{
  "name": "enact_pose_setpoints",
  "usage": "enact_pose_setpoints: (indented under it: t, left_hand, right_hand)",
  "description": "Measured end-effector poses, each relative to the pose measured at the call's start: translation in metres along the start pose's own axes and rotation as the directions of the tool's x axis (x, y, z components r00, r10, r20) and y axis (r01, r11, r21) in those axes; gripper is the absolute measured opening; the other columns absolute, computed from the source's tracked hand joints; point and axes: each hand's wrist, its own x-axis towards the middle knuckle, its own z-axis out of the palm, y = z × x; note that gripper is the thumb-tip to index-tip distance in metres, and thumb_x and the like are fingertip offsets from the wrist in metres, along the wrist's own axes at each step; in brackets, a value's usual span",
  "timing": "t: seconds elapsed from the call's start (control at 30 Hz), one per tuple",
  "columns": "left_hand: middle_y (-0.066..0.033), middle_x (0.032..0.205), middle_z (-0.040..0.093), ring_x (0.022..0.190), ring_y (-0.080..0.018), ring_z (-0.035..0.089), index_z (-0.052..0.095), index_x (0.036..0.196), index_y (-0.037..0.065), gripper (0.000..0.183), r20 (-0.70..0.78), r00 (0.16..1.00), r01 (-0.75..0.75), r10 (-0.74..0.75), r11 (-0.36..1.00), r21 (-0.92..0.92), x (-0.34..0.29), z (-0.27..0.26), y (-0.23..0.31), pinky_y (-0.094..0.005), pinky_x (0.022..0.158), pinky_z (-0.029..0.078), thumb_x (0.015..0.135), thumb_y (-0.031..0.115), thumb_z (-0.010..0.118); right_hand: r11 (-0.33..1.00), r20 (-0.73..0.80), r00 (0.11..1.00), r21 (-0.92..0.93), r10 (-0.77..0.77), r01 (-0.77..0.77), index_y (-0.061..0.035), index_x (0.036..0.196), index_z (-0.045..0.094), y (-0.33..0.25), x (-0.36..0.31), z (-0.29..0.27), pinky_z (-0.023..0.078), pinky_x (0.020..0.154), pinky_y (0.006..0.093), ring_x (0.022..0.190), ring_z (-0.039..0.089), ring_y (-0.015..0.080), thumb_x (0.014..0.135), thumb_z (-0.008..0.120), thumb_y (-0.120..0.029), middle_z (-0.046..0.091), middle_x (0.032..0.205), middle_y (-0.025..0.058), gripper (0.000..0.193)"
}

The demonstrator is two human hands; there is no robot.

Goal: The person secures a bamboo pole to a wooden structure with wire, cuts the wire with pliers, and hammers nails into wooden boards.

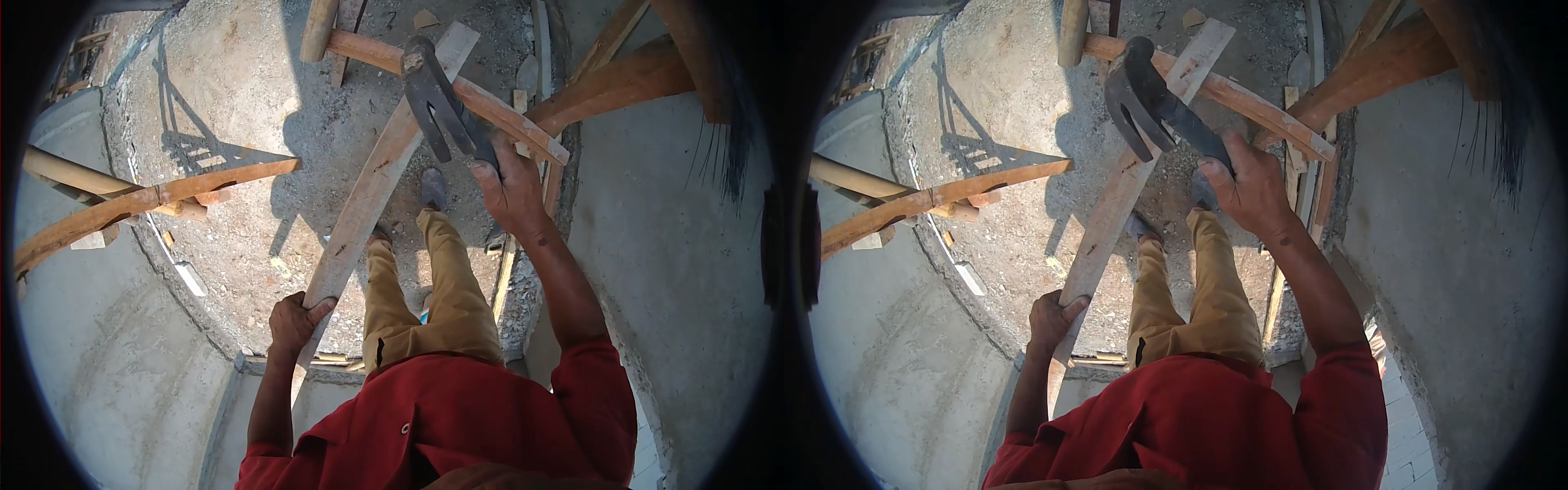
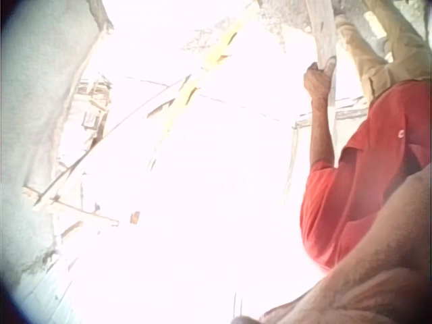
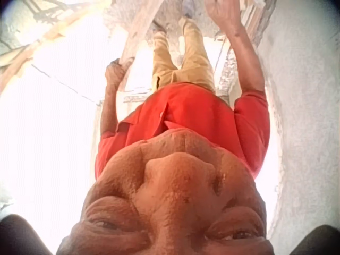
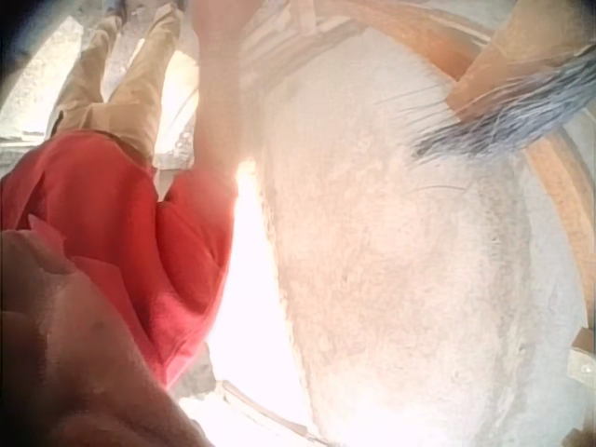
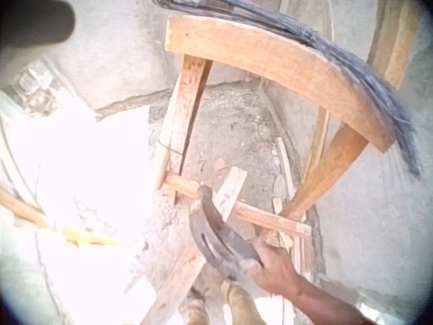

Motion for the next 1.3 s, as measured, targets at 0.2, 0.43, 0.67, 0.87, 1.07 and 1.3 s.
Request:
enact_pose_setpoints:
  t: [0.2,0.43,0.67,0.87,1.07,1.3]
  left_hand:
    - [-0.0202,0.067,0.068,0.07,-0.0406,0.071,0.073,0.079,0.001,0.074,-0.012,0.999,-0.032,0.031,0.999,-0.024,-0.002,-0.006,0.005,-0.0476,0.065,0.054,0.077,0.075,0.074]
    - [-0.0194,0.068,0.069,0.072,-0.0393,0.072,0.073,0.079,0.002,0.072,0.054,0.997,0.051,-0.05,0.998,-0.02,-0.006,-0.008,0.015,-0.0479,0.067,0.055,0.077,0.074,0.075]
    - [-0.0169,0.071,0.071,0.073,-0.0345,0.073,0.077,0.091,0.002,0.08,0.064,0.997,0.036,-0.039,0.999,0.036,-0.002,-0.007,0.012,-0.0462,0.068,0.055,0.075,0.081,0.071]
    - [-0.016,0.069,0.07,0.074,-0.0349,0.074,0.075,0.084,0.003,0.078,0.117,0.991,0.073,-0.062,0.994,-0.085,-0.003,-0.001,-0.001,-0.0467,0.07,0.056,0.075,0.08,0.071]
    - [-0.0148,0.069,0.071,0.072,-0.034,0.073,0.075,0.084,0.003,0.08,0.042,0.999,-0.005,0.008,0.998,-0.069,0.0,-0.005,0.0,-0.0452,0.068,0.056,0.073,0.082,0.071]
    - [-0.0159,0.071,0.072,0.072,-0.0334,0.073,0.076,0.085,0.003,0.08,-0.109,0.991,0.058,-0.077,0.985,-0.164,-0.092,-0.027,-0.025,-0.0447,0.069,0.056,0.071,0.082,0.073]
  right_hand:
    - [0.988,-0.042,0.998,-0.151,0.036,-0.042,0.0012,0.113,0.064,0.086,0.045,0.028,0.054,0.08,0.0466,0.091,0.069,0.043,0.105,0.052,-0.049,0.068,0.093,0.0232,0.052]
    - [0.979,-0.067,0.979,0.081,0.195,-0.189,0.003,0.12,0.064,0.018,0.041,-0.017,0.051,0.085,0.0485,0.092,0.068,0.0419,0.106,0.046,-0.053,0.068,0.092,0.0236,0.06]
    - [0.973,0.07,0.975,0.076,0.213,-0.218,-0.0058,0.093,0.058,0.047,0.059,0.008,0.042,0.05,0.0294,0.053,0.051,0.0108,0.105,0.05,-0.054,0.051,0.067,-0.0009,0.05]
    - [0.918,-0.167,0.981,0.365,-0.097,0.153,-0.0064,0.093,0.057,-0.05,0.026,-0.01,0.041,0.05,0.0293,0.055,0.05,0.0097,0.107,0.045,-0.053,0.052,0.068,-0.001,0.05]
    - [0.99,-0.05,0.995,0.122,0.083,-0.077,-0.003,0.104,0.06,0.067,0.052,0.021,0.047,0.056,0.0302,0.06,0.056,0.0117,0.104,0.054,-0.048,0.055,0.068,0.0005,0.045]
    - [0.955,-0.098,0.995,0.294,0.001,0.028,-0.004,0.092,0.065,-0.009,-0.048,-0.003,0.048,0.066,0.0341,0.067,0.055,0.0145,0.094,0.074,-0.037,0.058,0.074,0.0019,0.034]
